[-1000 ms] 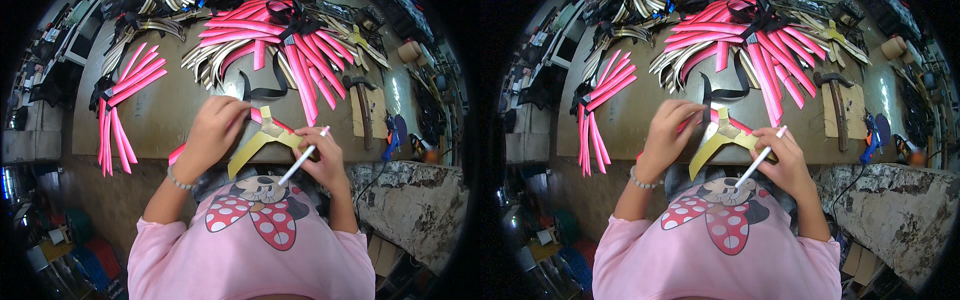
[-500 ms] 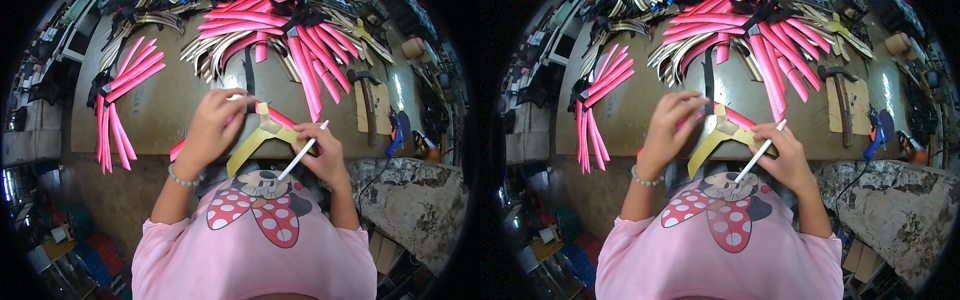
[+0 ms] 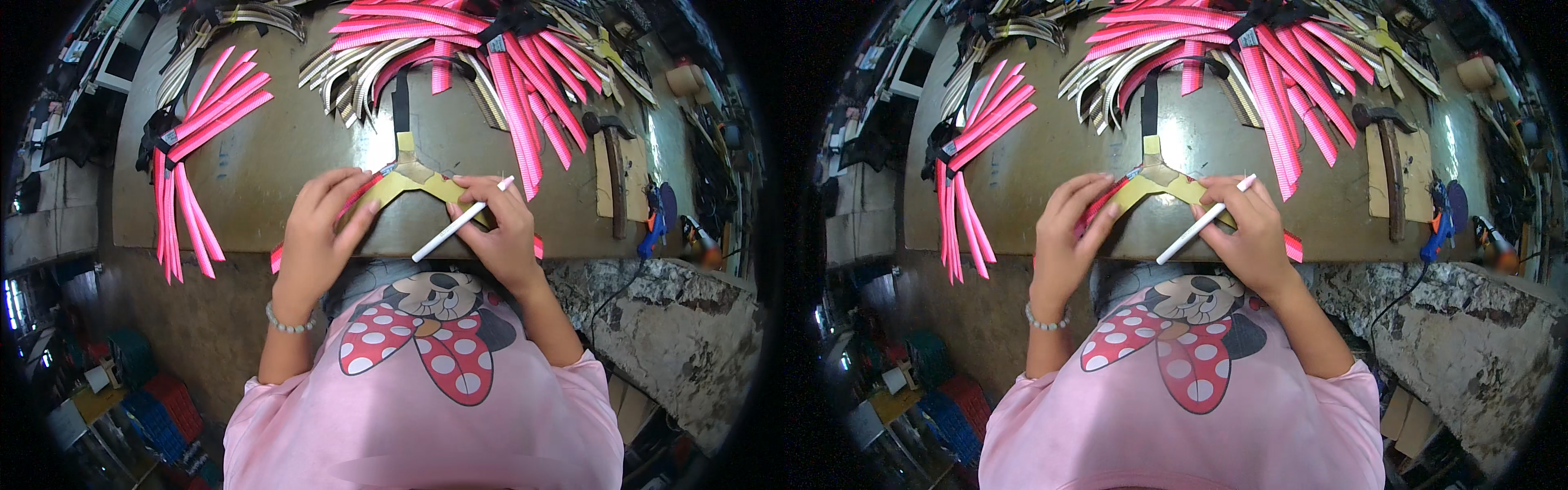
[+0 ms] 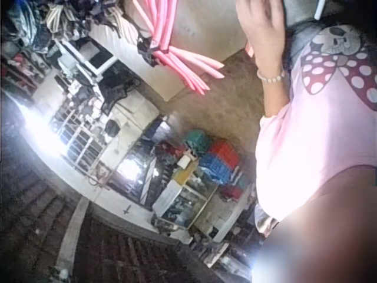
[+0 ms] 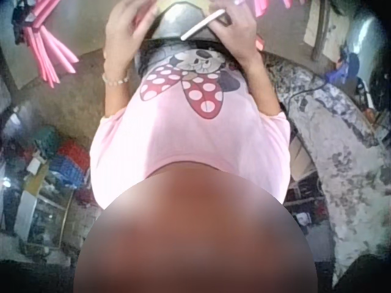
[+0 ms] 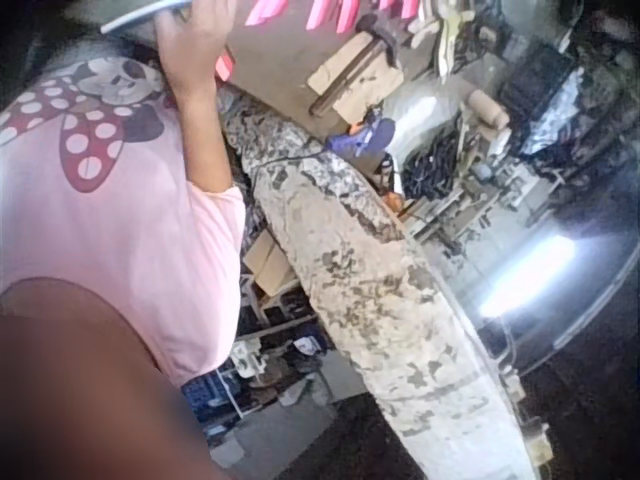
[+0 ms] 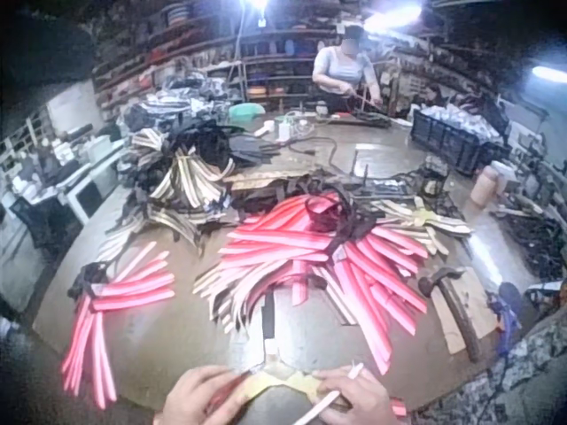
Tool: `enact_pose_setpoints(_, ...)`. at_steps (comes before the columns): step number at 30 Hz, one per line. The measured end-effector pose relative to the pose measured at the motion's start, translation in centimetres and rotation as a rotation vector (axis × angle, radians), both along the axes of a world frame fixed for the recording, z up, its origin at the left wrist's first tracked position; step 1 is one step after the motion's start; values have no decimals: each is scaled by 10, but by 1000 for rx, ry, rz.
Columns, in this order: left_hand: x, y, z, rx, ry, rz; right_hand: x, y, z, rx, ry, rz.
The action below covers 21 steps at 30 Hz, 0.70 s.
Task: The person assembles pink and black ribbons into a star-shaped fixture using a yellow cardboard template and a white marker. They repeatedly position the template over the ribbons, mark alignment points, and adjust the ribbons to form a consistent pattern.
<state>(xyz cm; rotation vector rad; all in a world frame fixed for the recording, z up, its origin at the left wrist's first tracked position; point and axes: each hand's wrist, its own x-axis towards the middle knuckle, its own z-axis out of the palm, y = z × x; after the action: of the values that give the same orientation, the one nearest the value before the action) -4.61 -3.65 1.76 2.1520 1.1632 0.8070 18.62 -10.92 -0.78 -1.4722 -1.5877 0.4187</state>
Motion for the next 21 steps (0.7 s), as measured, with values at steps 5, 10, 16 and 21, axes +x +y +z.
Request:
enact_pose_setpoints(5, -4, -19, -15, 169, 150, 24, -1, -3, 3, -30, -132, 39)
enact_pose_setpoints(10, -17, -31, -25, 244, 198, 96, -8, -7, 2, -14, -200, 3)
enact_pose_setpoints(16, -11, -27, -30, 211, 95, 166, -8, 2, 0, -14, -224, -68)
enact_pose_setpoints(21, -13, -23, -25, 181, 51, 74, -3, -1, -3, -8, -226, -53)
